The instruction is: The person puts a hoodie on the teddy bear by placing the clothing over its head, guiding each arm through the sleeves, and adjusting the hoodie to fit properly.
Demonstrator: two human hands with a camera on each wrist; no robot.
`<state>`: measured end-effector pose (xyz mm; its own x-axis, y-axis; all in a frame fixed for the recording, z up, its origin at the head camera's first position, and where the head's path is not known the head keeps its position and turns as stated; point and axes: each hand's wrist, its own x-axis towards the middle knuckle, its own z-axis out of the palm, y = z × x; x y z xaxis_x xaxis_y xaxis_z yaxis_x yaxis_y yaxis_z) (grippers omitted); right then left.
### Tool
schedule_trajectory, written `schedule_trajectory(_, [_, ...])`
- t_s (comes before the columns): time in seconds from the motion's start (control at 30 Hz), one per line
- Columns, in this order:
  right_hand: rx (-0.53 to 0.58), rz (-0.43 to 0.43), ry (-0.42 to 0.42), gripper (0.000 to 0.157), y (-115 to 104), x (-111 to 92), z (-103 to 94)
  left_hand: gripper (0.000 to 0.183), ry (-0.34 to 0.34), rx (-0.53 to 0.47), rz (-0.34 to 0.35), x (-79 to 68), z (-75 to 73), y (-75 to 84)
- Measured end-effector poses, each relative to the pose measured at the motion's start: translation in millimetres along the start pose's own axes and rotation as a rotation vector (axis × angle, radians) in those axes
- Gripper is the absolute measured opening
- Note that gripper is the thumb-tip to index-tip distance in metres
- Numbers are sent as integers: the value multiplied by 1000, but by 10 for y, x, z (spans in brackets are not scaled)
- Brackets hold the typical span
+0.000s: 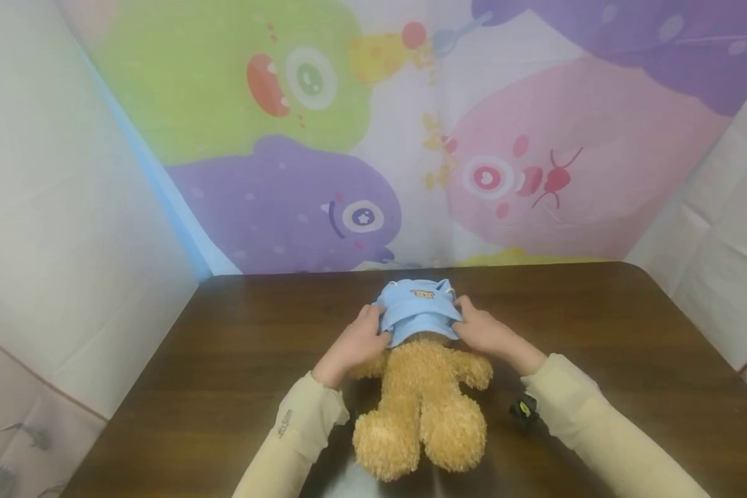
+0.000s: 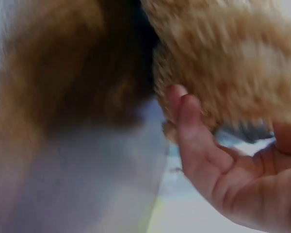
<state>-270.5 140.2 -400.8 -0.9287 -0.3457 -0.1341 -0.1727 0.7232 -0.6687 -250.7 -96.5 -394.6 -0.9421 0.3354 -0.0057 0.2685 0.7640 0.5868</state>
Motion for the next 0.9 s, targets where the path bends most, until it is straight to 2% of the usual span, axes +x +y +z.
schedule_trajectory(0.17, [-1,-26,-102,30,-61,-71,-113,34,-49,66,75,-35,-105,26])
schedule_trajectory(0.33, [-82,-63,-196,22,-133,-126,-214,25,-131,136,144,-53,-179,40])
schedule_trajectory(0.47, [-141,-86,-220,17,-182,-156,-273,23,-177,112,149,-64,-215,50])
schedule_trajectory(0.6, [-217,-99,-219,9,-210,-171,-327,19,-204,23,142,-62,-216,57])
schedule_trajectory(0.73, [-239,-108,-199,4,-218,-168,-390,18,-186,23,150,-49,-248,68])
schedule_trajectory(0.8, [-212,-131,-147,9,-214,-157,-424,17,-157,18,148,-33,-275,71])
schedule_trajectory(0.9, [-165,-168,-30,21,-209,-129,-465,14,-106,-58,116,-5,-316,79])
